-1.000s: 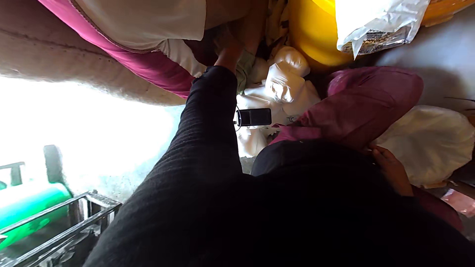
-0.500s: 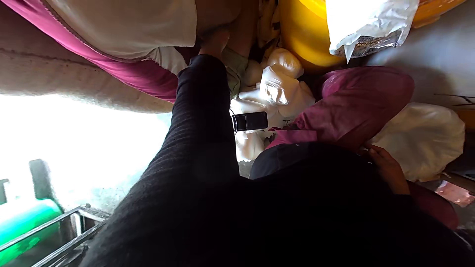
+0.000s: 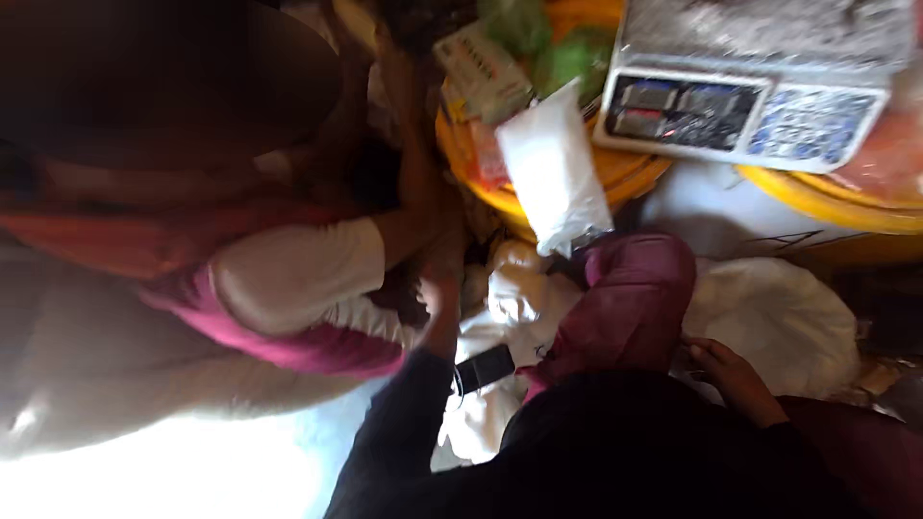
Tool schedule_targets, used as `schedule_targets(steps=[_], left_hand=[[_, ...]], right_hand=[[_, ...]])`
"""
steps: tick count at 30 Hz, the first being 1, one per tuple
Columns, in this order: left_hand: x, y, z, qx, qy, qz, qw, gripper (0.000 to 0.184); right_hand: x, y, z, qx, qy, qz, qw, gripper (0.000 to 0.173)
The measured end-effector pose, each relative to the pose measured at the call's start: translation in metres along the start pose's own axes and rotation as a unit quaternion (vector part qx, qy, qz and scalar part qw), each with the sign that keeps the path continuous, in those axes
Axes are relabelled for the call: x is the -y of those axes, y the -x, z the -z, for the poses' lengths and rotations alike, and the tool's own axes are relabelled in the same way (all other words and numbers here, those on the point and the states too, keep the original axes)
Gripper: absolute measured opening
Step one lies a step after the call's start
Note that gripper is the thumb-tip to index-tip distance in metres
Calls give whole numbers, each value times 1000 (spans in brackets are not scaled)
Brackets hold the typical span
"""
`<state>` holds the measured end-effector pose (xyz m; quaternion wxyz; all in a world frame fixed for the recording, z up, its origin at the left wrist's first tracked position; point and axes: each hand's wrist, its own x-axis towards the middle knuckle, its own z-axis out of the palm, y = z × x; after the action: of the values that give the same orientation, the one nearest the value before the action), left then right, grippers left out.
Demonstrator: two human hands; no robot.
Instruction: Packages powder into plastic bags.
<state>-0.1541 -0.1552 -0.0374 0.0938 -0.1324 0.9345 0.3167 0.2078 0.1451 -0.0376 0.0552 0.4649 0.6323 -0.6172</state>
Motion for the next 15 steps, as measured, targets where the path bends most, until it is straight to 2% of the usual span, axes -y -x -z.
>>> schedule_targets(steps=[1, 2, 3, 5, 6, 7, 8, 10, 12, 15], left_hand=[[-5, 20, -3, -2, 25, -74, 997, 58], [-12, 45, -2, -20, 49, -182, 982, 56], [-20, 69, -2, -63, 79, -316, 943, 51], [-39, 99, -6, -162, 124, -551, 809, 25], [-54, 109, -7, -181, 115, -617, 757, 14], [-70, 114, -9, -194, 97, -655, 724, 10], [-84, 118, -10, -207, 76, -662, 716, 6], [-103, 121, -11, -224, 25, -633, 741, 7], [-112, 122, -6, -225, -16, -601, 766, 15], [-104, 126, -6, -231, -16, -605, 761, 17]], right_hand=[[4, -3, 2, -14, 12, 32, 999, 32], [13, -5, 4, -23, 36, 71, 997, 32], [25, -7, 6, -28, 66, 115, 991, 31], [58, -8, 6, -31, 114, 219, 969, 30], [74, -9, 3, -40, 128, 283, 950, 29], [90, -11, -2, -54, 140, 358, 921, 27], [105, -15, -9, -70, 153, 433, 886, 26], [132, -21, -25, -89, 174, 541, 818, 23], [153, -20, -45, -94, 206, 597, 769, 20], [171, -21, -69, -82, 283, 625, 723, 16]])
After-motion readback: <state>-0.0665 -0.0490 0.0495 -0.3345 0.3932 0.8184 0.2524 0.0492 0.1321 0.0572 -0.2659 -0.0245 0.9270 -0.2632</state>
